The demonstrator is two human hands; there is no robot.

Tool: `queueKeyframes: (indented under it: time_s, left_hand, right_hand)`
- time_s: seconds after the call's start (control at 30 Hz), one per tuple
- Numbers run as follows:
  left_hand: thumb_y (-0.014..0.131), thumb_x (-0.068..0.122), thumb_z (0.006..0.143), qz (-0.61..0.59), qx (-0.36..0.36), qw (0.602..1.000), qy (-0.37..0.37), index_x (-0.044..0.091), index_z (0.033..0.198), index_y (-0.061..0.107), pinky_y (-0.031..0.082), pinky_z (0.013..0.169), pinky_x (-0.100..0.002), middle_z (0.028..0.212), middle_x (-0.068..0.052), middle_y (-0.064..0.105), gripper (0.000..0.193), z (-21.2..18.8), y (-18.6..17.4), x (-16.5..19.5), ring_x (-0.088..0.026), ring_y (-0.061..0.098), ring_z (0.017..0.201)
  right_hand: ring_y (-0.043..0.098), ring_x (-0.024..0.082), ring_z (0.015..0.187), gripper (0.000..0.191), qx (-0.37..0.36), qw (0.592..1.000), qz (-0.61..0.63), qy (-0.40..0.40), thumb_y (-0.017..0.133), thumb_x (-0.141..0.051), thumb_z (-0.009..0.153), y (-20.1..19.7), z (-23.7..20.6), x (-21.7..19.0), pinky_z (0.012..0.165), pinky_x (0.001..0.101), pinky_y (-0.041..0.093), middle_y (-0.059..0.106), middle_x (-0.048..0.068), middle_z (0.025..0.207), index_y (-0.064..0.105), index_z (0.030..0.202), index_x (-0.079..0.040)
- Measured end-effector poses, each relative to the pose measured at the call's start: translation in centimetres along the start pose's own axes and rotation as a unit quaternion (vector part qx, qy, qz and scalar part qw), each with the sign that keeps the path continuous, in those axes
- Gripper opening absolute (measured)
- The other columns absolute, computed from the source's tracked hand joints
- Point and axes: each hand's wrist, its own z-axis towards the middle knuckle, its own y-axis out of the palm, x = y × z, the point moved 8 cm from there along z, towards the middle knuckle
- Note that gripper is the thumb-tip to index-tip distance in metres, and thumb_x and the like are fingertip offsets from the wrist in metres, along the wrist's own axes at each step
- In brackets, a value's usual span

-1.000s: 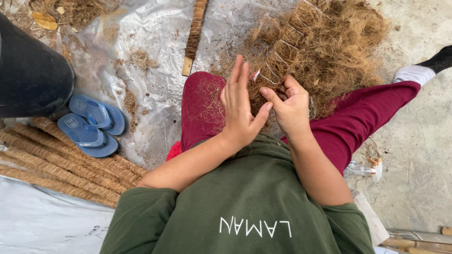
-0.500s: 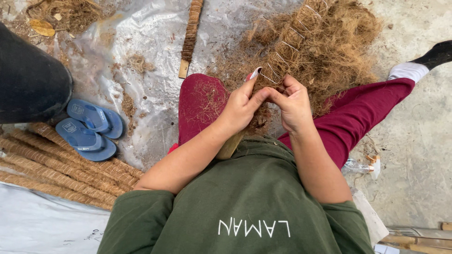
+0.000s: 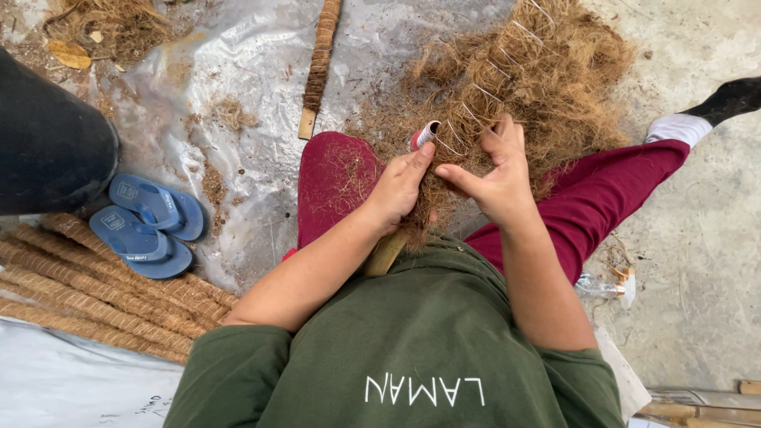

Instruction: The person sits on a plastic sheet and assembles a broom by hand. They gather coconut coir fibers, wrap them around a wooden handle, and secure the bundle by winding a thin wire around it.

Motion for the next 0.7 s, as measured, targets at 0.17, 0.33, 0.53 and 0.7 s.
queueKeyframes:
  time_s: [0.17,0.33,0.53,0.7]
  left_hand:
    - [0.044,0.053,0.108,0.013,-0.010,0.999,0.043,0.003,0.106,0.063,0.050,0.047,-0.028,0.079,-0.009,0.066,0.054,-0.5,0.0,1.5,-0.015,0.063,0.062]
    - [0.046,0.051,0.109,0.022,0.026,0.993,0.114,0.003,0.110,0.063,0.050,0.052,-0.027,0.081,-0.006,0.066,0.051,-0.9,-0.5,3.4,-0.012,0.060,0.062]
    - [0.043,0.054,0.110,0.027,0.049,0.981,0.187,0.006,0.108,0.061,0.054,0.062,-0.027,0.087,-0.005,0.068,0.051,-0.5,-0.6,4.3,-0.012,0.062,0.069]
    - [0.043,0.051,0.110,0.020,0.043,0.979,0.200,0.006,0.109,0.061,0.052,0.071,-0.027,0.087,-0.004,0.067,0.048,-1.2,-1.0,4.1,-0.011,0.061,0.075]
  right_hand:
    - [0.056,0.019,0.107,0.071,-0.034,0.978,0.164,0.126,0.085,-0.049,0.083,1.6,-1.5,2.4,0.098,0.0340,0.049,0.055,0.007,0.115,0.051,0.125,-0.003]
    - [0.048,0.013,0.088,0.058,0.128,0.979,0.150,0.051,0.073,-0.057,0.091,1.0,-6.2,-1.0,0.078,0.0302,0.044,0.050,0.005,0.103,0.049,0.121,-0.014]
    - [0.061,0.015,0.090,0.043,0.077,0.995,0.048,-0.045,0.084,-0.021,0.088,1.7,-6.3,-4.8,0.078,0.0306,0.053,0.062,0.007,0.100,0.057,0.118,-0.005]
    - [0.065,0.011,0.087,0.012,0.031,0.971,0.224,0.074,0.076,0.000,0.094,1.6,-5.5,-0.5,0.076,0.0271,0.054,0.070,0.005,0.098,0.068,0.102,-0.004]
